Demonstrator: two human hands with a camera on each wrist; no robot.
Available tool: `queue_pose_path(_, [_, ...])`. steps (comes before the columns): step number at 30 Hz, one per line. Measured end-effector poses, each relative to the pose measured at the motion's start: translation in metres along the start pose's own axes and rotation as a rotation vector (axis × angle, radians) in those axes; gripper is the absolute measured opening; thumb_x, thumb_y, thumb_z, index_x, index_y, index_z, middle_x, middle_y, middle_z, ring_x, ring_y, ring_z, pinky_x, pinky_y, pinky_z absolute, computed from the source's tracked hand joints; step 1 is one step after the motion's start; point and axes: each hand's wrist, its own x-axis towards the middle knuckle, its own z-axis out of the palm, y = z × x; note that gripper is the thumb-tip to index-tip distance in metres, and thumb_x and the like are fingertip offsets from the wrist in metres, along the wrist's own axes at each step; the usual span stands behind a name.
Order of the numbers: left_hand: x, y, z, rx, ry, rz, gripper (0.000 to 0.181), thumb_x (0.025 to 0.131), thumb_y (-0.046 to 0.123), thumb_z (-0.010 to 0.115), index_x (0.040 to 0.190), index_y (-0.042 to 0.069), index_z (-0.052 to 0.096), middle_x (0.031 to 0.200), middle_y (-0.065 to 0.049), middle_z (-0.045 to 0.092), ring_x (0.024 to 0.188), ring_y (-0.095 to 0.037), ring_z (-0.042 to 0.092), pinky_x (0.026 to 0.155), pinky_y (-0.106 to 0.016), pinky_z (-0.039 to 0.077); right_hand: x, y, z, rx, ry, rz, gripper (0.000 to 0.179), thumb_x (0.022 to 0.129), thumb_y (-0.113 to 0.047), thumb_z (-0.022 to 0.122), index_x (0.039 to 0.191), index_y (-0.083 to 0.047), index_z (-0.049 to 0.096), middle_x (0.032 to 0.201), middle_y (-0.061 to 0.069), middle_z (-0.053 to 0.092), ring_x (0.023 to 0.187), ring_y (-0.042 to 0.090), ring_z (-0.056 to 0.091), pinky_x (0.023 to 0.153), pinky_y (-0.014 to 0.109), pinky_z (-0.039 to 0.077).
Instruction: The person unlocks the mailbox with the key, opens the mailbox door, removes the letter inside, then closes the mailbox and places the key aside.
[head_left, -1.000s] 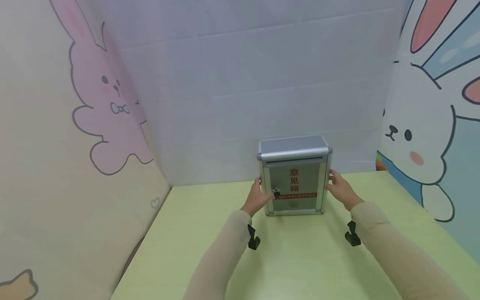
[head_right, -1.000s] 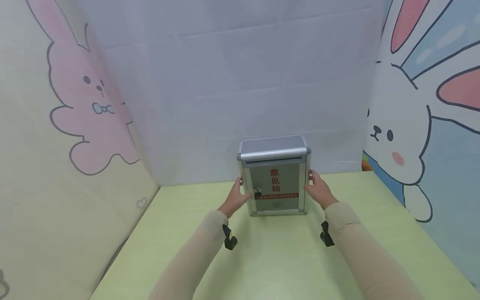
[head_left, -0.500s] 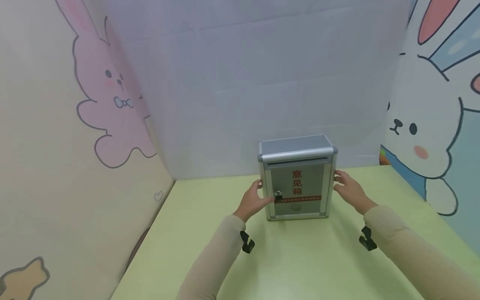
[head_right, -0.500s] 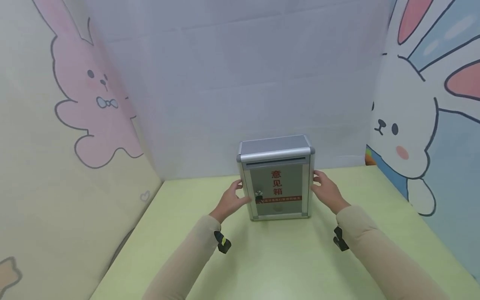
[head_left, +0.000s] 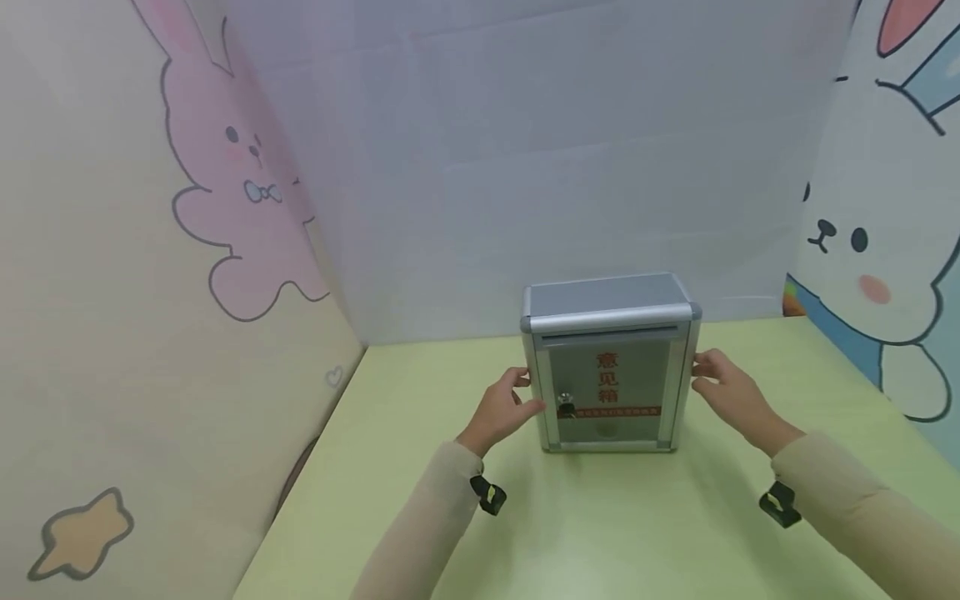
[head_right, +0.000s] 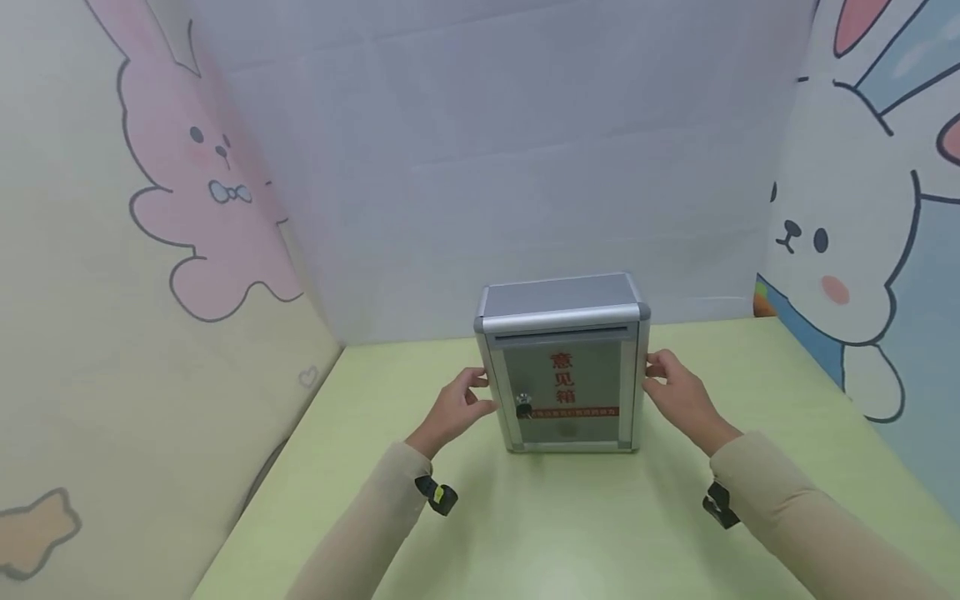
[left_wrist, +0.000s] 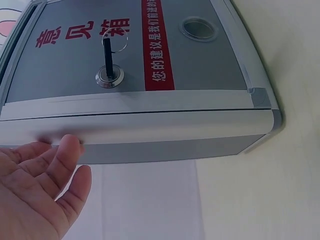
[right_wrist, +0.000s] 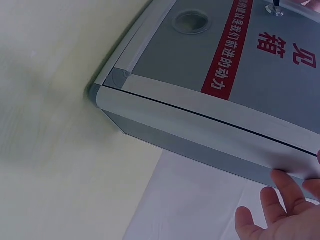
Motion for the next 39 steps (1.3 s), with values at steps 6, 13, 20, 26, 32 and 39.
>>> queue_pose_path(6, [-0.015, -0.003, 0.0, -0.005, 0.003, 0.01, 0.058, 0.087, 0.026, 0.062, 0.137, 0.002, 0.046, 0.125, -0.015, 0.059, 0.075, -0.014, 0.051, 0.061, -0.03, 0.042, -0.013, -0.001, 0.0, 0.039, -0.023, 0.022, 0.03, 0.096, -0.002, 0.043, 0.12, 0.014, 0.04, 0.123, 0.041, 0.047, 0.116, 0.055, 0.042, 0.087, 0.063, 0.039])
queue_pose_path(13, [-0.018, -0.012, 0.001, -0.031, 0.088, 0.091, 0.046, 0.091, 0.015, 0.059, 0.133, 0.0, 0.046, 0.121, -0.018, 0.059, 0.081, -0.02, 0.056, 0.062, -0.03, 0.046, -0.017, -0.003, 0.009, 0.137, -0.002, 0.035, 0.04, 0.096, -0.001, 0.043, 0.131, 0.016, 0.033, 0.13, 0.041, 0.041, 0.119, 0.052, 0.041, 0.091, 0.061, 0.038])
queue_pose_path(20, [-0.012, -0.017, 0.01, -0.049, 0.194, 0.101, 0.038, 0.089, 0.008, 0.059, 0.125, 0.0, 0.052, 0.111, -0.016, 0.063, 0.09, -0.029, 0.058, 0.074, -0.036, 0.048, -0.022, -0.005, 0.013, 0.142, 0.052, 0.046, 0.045, 0.096, -0.002, 0.043, 0.135, 0.016, 0.032, 0.13, 0.039, 0.042, 0.12, 0.049, 0.041, 0.095, 0.054, 0.038])
queue_pose_path(26, [-0.009, -0.021, 0.016, -0.056, 0.254, 0.104, 0.034, 0.085, 0.005, 0.062, 0.118, -0.001, 0.055, 0.104, -0.015, 0.064, 0.091, -0.035, 0.058, 0.074, -0.037, 0.047, -0.03, -0.003, 0.026, 0.133, 0.253, 0.025, 0.039, 0.093, 0.0, 0.045, 0.129, 0.012, 0.043, 0.116, 0.031, 0.055, 0.099, 0.004, 0.052, 0.079, 0.015, 0.039])
queue_pose_path(32, [-0.007, -0.023, 0.017, -0.034, 0.296, 0.097, 0.027, 0.084, 0.005, 0.065, 0.11, -0.001, 0.06, 0.099, -0.013, 0.068, 0.089, -0.031, 0.059, 0.072, -0.034, 0.047, -0.031, -0.005, 0.053, 0.153, 0.518, -0.171, 0.026, 0.084, 0.008, 0.05, 0.109, 0.01, 0.057, 0.085, 0.002, 0.059, 0.078, -0.013, 0.046, 0.067, 0.007, 0.037])
queue_pose_path(39, [-0.004, -0.022, 0.016, -0.02, 0.317, 0.066, 0.022, 0.084, 0.007, 0.068, 0.104, 0.0, 0.066, 0.097, -0.011, 0.07, 0.088, -0.027, 0.061, 0.075, -0.036, 0.049, -0.026, -0.003, 0.085, 0.002, 0.485, -0.69, 0.025, 0.07, 0.013, 0.054, 0.093, 0.01, 0.062, 0.075, 0.01, 0.059, 0.07, 0.009, 0.053, 0.051, 0.015, 0.037])
